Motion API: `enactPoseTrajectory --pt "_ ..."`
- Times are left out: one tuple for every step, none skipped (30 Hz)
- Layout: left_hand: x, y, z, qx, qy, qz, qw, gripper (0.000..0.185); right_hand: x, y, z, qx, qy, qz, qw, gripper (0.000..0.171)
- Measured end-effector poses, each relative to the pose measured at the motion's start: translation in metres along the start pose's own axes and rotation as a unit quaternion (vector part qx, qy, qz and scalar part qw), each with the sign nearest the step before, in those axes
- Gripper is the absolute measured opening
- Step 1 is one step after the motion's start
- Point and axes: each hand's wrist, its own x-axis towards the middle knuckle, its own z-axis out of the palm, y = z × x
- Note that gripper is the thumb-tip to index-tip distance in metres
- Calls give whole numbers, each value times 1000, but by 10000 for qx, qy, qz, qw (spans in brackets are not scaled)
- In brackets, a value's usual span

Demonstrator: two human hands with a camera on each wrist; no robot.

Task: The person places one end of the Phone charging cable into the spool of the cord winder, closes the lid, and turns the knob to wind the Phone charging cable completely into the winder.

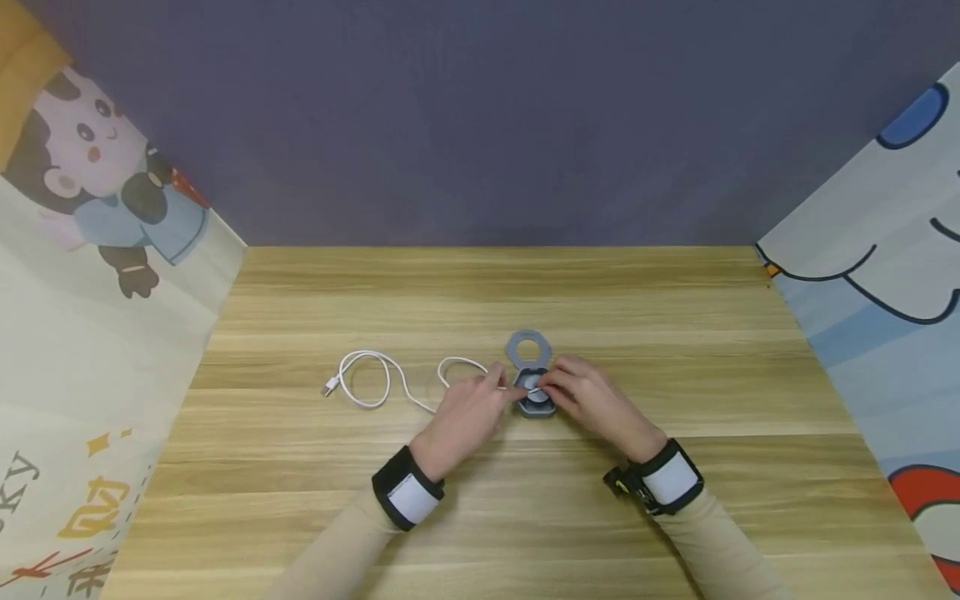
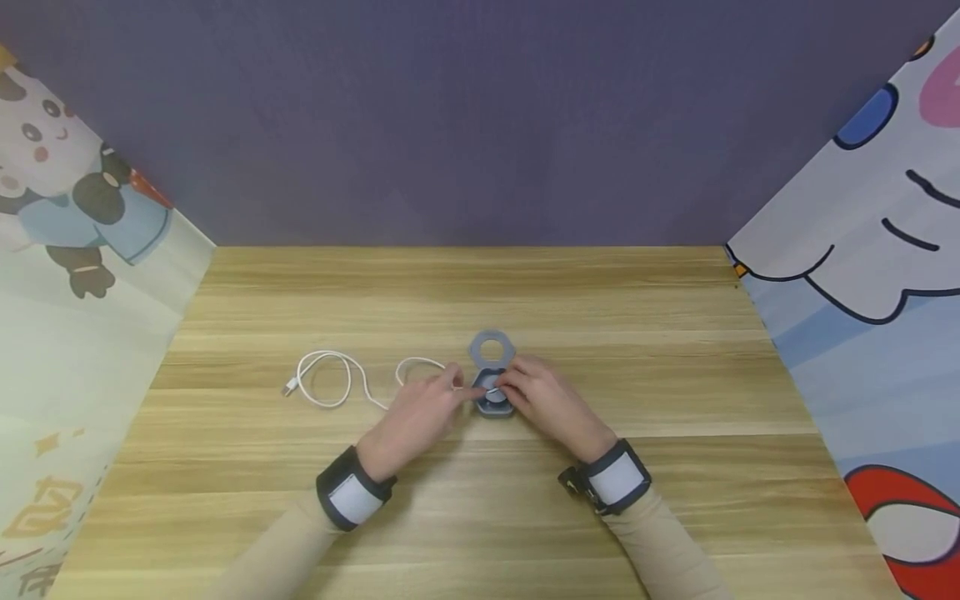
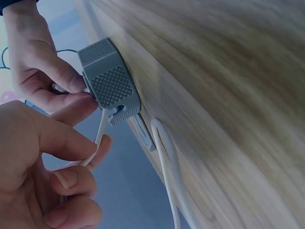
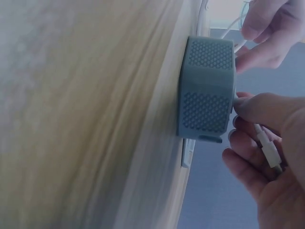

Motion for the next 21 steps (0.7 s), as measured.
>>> enactPoseTrajectory --pt "0 0 1 38 36 26 10000 39 0 0 0 -3 -12 -2 10000 12" --pt "0 0 1 75 57 49 9999 38 1 0 1 -1 -16 8 10000 12" --pt "0 0 2 117 84 73 9999 38 1 0 2 20 -14 22 10000 12" --pt "1 0 2 159 102 89 9998 38 1 0 2 41 -7 47 10000 12" --pt "1 0 2 187 108 100 9997 38 1 0 2 76 6 72 9999 13" --pt "1 0 3 217 112 108 9996 37 1 0 3 130 22 94 9999 13" --pt "1 0 2 232 107 111 9996 37 0 0 3 194 31 135 9997 13" --pt "1 0 2 238 94 115 9996 38 0 1 4 274 50 174 9995 13" --pt "2 0 3 249 76 118 9996 38 0 1 4 373 76 235 9990 14" --pt "2 0 2 246 52 114 9996 39 -1 2 4 487 111 306 9983 14" --pt "2 0 2 234 33 108 9997 39 -1 2 4 607 151 387 9973 13" --pt "2 0 3 221 17 98 9997 39 -2 3 3 718 194 471 9961 13" --pt "2 -1 3 211 4 91 9997 39 -2 4 3 803 231 565 9949 12" --pt "3 -1 3 208 -12 84 9997 40 -2 4 2 861 266 642 9939 11" --pt "3 -1 3 198 -23 75 9998 40 -3 5 1 897 287 720 9929 11" --pt "3 -1 3 197 -27 68 9998 40 -3 6 1 912 291 785 9923 10" --pt "3 -1 3 198 -38 60 9998 40 -4 6 0 909 286 842 9919 10" --pt "3 -1 3 212 -52 60 9997 41 -4 7 0 898 284 889 9916 9" --pt "2 -1 3 220 -59 59 9997 41 -5 8 0 872 285 933 9914 9" --pt "2 -1 2 226 -73 59 9997 42 -5 8 0 844 289 985 9911 9" --pt "2 -1 2 228 -84 62 9997 43 -6 9 0 830 300 1029 9908 8"
